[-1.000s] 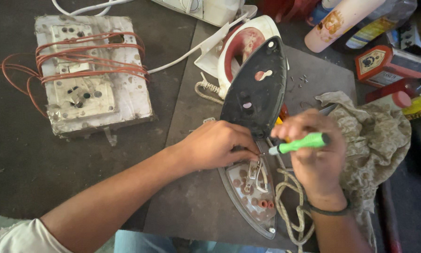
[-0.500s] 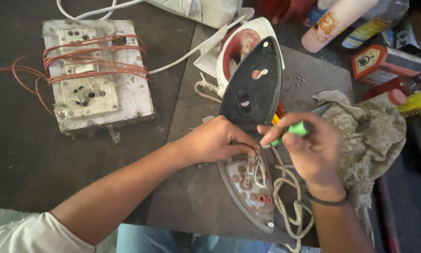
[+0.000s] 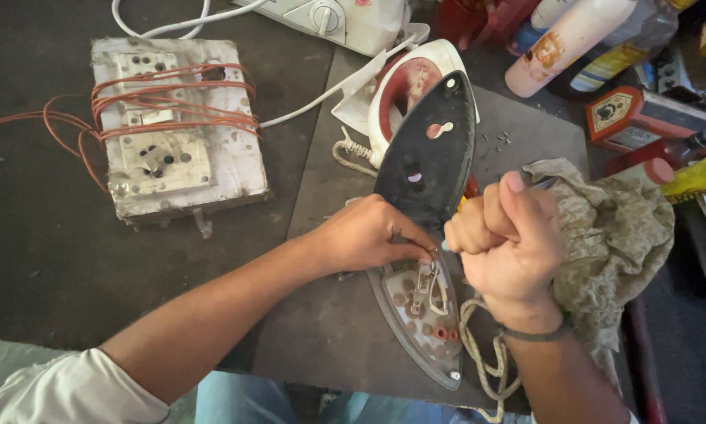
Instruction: The person uses a green-handled screwdriver to tighten screws on the internal components of a disassembled electric iron. They briefly wipe the iron's interior with a cloth and continue adjusting screws throughout the clip.
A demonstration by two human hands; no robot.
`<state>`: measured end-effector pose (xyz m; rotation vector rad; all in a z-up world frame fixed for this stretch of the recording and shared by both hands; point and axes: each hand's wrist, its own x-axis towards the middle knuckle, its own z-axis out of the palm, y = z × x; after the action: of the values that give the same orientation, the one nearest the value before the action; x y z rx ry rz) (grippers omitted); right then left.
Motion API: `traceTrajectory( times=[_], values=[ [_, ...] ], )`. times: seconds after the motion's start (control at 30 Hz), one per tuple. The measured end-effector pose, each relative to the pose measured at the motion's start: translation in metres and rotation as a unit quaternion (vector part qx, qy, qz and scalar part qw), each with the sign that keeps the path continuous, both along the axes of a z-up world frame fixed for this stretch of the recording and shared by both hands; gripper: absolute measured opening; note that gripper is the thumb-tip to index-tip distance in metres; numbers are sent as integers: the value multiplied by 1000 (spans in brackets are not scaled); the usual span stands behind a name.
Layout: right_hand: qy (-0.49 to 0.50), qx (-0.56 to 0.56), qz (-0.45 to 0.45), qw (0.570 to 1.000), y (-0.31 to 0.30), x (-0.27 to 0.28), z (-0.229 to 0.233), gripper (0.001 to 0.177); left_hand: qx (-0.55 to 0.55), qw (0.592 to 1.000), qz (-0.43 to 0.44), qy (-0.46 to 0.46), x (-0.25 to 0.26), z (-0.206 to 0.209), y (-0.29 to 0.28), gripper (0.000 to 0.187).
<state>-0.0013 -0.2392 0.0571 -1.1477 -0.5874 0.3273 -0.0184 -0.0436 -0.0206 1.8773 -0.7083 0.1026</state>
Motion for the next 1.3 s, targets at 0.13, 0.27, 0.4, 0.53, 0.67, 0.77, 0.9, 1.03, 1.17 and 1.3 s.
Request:
traceTrajectory(
  times=[0.13, 0.27, 0.4, 0.53, 0.67, 0.77, 0.9, 1.03, 1.17, 1.3],
  values=[
    [0, 28, 147, 989, -12, 15, -2, 54, -9, 1000, -16, -6, 0, 0, -1, 18],
    [-4, 21, 216, 976, -18, 24, -2, 53, 1, 1000, -14, -12, 2, -2, -1, 19],
    [24, -29, 157, 987, -10, 18, -1, 53, 9, 1000, -18, -3, 1, 2, 5, 21],
    [-14, -59, 103, 993, -5, 11, 4, 54, 64, 995, -26, -70, -2, 11, 16, 34],
    [-19, -51, 86, 995, -2, 12, 4, 54, 186, 982, -14, -44, -12, 19, 13, 46],
    [-12, -45, 87, 995, -5, 11, 4, 53, 204, 977, 30, -57, -20, 22, 2, 43],
    [-12, -42, 85, 995, -7, 9, 2, 53, 212, 974, 67, -44, -29, 21, -4, 45],
    [-19, -37, 67, 997, -6, 5, -1, 53, 218, 971, 89, -47, -30, 17, -8, 40],
    [-17, -36, 57, 998, -6, 2, -5, 54, 237, 966, 85, -58, -28, 13, -13, 36],
    [-10, -10, 50, 999, -7, 0, -6, 54, 241, 964, 86, -76, -25, 7, -16, 32]
  ],
)
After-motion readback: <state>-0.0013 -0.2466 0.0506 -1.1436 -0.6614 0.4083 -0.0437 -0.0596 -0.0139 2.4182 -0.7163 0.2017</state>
